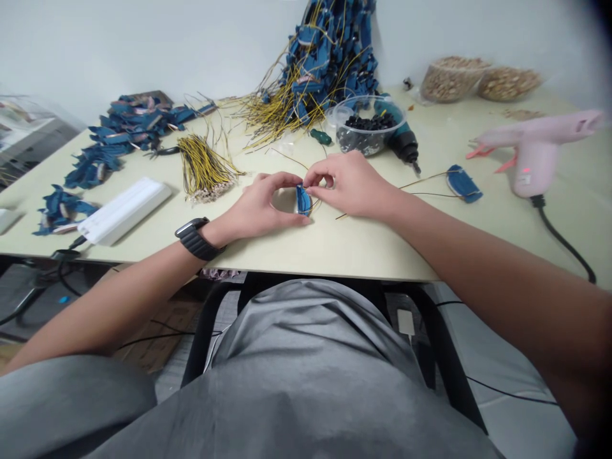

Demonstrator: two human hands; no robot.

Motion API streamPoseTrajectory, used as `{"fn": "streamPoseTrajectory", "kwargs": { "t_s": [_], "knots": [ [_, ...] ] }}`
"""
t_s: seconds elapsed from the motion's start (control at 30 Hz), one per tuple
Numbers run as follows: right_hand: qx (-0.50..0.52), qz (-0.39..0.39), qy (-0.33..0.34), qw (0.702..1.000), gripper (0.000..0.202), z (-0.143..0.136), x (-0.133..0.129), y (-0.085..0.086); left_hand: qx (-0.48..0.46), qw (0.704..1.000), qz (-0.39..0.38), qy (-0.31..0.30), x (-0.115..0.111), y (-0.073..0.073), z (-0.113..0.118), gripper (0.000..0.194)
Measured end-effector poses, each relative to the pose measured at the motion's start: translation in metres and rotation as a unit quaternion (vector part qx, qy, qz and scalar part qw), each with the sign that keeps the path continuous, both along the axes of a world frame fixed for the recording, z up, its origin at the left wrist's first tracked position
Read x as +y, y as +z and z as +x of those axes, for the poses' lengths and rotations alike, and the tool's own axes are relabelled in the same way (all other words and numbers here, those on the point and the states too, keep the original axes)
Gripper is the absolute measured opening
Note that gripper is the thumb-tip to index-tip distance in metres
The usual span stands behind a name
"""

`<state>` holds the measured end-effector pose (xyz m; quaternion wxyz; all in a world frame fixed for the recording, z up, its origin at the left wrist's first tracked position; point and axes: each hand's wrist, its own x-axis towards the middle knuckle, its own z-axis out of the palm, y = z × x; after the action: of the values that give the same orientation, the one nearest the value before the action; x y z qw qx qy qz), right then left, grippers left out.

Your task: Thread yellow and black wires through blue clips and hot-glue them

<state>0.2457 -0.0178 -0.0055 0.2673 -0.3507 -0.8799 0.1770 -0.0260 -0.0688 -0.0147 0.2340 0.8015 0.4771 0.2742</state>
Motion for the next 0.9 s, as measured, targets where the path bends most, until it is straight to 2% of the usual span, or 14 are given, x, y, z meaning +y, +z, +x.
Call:
{"fn": "streamPoseTrajectory", "kwargs": {
  "t_s": [0.13, 0.33, 0.43, 0.7, 0.9],
  "knots": [
    [-0.013, 0.014, -0.002, 1.000, 0.018, 0.000, -0.001, 0.001, -0.001, 1.000, -0.005, -0.001, 0.000, -0.001, 0.002, 0.080],
    [-0.035, 0.066, 0.007, 0.997, 0.030, -0.004, 0.001, -0.003, -0.088, 0.996, -0.007, -0.026, 0.004, -0.016, 0.001, 0.080],
    [-0.053, 0.083, 0.009, 0.995, 0.029, -0.006, 0.001, -0.004, -0.092, 0.995, 0.006, -0.024, 0.007, -0.020, 0.000, 0.077],
    [-0.078, 0.090, 0.016, 0.993, 0.031, -0.008, 0.001, -0.005, -0.089, 0.996, 0.004, -0.027, 0.005, -0.012, 0.001, 0.075],
    [-0.060, 0.086, 0.008, 0.994, 0.027, -0.006, 0.004, -0.010, -0.076, 0.997, 0.019, -0.014, 0.006, -0.012, 0.003, 0.072]
  ]
}}
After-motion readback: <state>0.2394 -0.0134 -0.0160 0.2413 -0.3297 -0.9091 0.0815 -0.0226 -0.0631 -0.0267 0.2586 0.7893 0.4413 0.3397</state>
